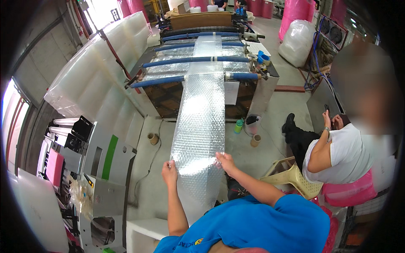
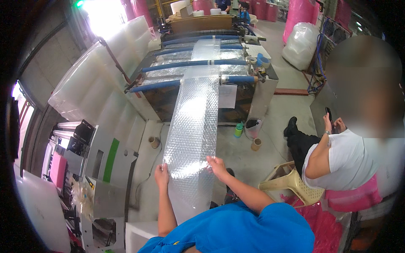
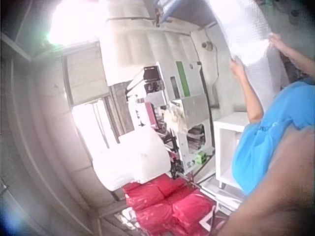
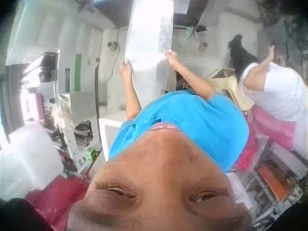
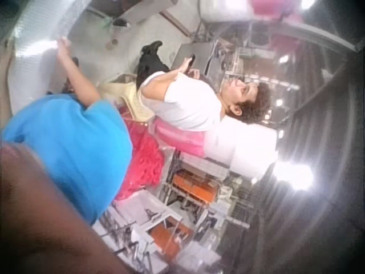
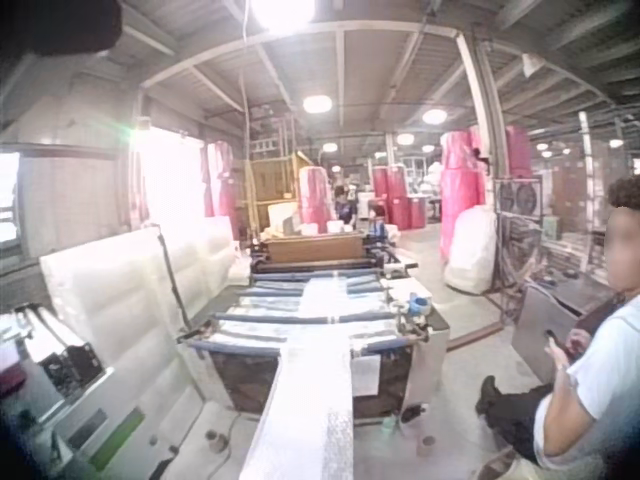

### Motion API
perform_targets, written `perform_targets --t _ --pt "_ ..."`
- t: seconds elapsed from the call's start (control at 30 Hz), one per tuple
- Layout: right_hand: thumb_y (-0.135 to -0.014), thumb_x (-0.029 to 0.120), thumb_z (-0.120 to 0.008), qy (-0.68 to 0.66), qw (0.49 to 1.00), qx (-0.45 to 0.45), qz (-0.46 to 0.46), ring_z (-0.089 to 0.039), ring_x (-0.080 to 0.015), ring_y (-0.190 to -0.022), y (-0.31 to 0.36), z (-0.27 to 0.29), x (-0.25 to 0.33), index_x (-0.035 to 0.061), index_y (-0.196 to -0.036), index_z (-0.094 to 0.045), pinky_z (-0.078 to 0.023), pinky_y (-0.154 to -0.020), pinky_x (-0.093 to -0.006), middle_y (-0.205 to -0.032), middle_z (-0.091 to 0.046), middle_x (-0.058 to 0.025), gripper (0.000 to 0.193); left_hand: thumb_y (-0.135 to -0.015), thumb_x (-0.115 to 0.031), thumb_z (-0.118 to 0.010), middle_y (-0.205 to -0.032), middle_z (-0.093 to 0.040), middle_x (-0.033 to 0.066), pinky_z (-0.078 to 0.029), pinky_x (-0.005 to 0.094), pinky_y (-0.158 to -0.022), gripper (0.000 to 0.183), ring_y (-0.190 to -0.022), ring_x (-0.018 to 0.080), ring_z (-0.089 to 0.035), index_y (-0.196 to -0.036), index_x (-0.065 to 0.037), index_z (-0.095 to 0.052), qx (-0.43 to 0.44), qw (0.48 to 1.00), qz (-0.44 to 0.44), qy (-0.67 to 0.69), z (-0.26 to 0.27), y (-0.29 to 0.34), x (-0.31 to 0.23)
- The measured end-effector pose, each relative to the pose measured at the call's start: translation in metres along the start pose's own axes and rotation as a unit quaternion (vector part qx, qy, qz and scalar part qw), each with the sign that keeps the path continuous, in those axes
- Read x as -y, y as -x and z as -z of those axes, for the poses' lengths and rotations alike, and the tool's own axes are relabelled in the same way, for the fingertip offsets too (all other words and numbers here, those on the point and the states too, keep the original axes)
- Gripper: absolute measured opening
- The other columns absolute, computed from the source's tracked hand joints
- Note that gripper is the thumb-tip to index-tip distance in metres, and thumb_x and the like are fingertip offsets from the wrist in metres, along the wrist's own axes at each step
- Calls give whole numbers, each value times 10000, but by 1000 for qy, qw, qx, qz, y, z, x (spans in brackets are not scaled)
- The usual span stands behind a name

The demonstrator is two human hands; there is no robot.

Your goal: The person pulls a sheet of bubble wrap from a machine, cuts it, and wraps it around a cardboard tube. They then place the wrapped tube into a white bin and handle other tubes and a metal rod.

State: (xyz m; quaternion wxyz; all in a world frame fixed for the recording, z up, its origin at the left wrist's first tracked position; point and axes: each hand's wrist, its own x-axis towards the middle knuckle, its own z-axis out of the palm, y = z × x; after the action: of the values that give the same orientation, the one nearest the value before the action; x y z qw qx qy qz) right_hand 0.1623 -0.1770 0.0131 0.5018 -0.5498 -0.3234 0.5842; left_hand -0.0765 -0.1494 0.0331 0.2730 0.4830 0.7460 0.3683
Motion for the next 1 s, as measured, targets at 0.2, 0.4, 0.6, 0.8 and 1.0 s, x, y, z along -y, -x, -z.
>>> perform_targets --t 0.2,0.4,0.6,0.8,1.0 --pt "-825 303 -451 31 999 -32 7 -465 -93 -475 -10 7 -27 48 -719 -495 -383 -426 -219 -593 -522 -26 280 -721 -321 -583 -699 -569 98 -408 299 -602 351 -631 167 -523 -786 15 -503 56 994 -53 74 -15 -2 19" --pt "-813 295 -472 75 996 -1 -39 -462 -85 -490 -30 24 -55 33 -763 -535 -393 -456 -218 -625 -541 -22 275 -753 -324 -547 -693 -573 97 -411 299 -610 360 -640 170 -523 -829 28 -538 127 988 21 88 -44 -21 68" --pt "-796 311 -487 240 970 9 -50 -501 -98 -549 -63 51 -98 16 -735 -558 -421 -511 -247 -649 -569 -35 310 -780 -345 -500 -678 -573 115 -408 296 -604 388 -627 179 -522 -837 36 -546 153 985 81 8 -80 -28 100" --pt "-798 301 -484 246 966 59 -60 -541 -106 -624 -82 68 -126 3 -815 -587 -439 -594 -242 -728 -605 -54 315 -786 -365 -481 -706 -582 134 -414 314 -632 411 -668 208 -545 -846 37 -545 117 988 76 -71 -114 -35 137" --pt "-774 279 -530 289 934 140 -157 -566 -138 -753 -108 89 -136 55 -831 -626 -433 -710 -255 -792 -617 -45 251 -780 -415 -448 -801 -563 216 -408 339 -731 474 -813 298 -544 -904 34 -536 218 959 166 -75 -129 -45 141"
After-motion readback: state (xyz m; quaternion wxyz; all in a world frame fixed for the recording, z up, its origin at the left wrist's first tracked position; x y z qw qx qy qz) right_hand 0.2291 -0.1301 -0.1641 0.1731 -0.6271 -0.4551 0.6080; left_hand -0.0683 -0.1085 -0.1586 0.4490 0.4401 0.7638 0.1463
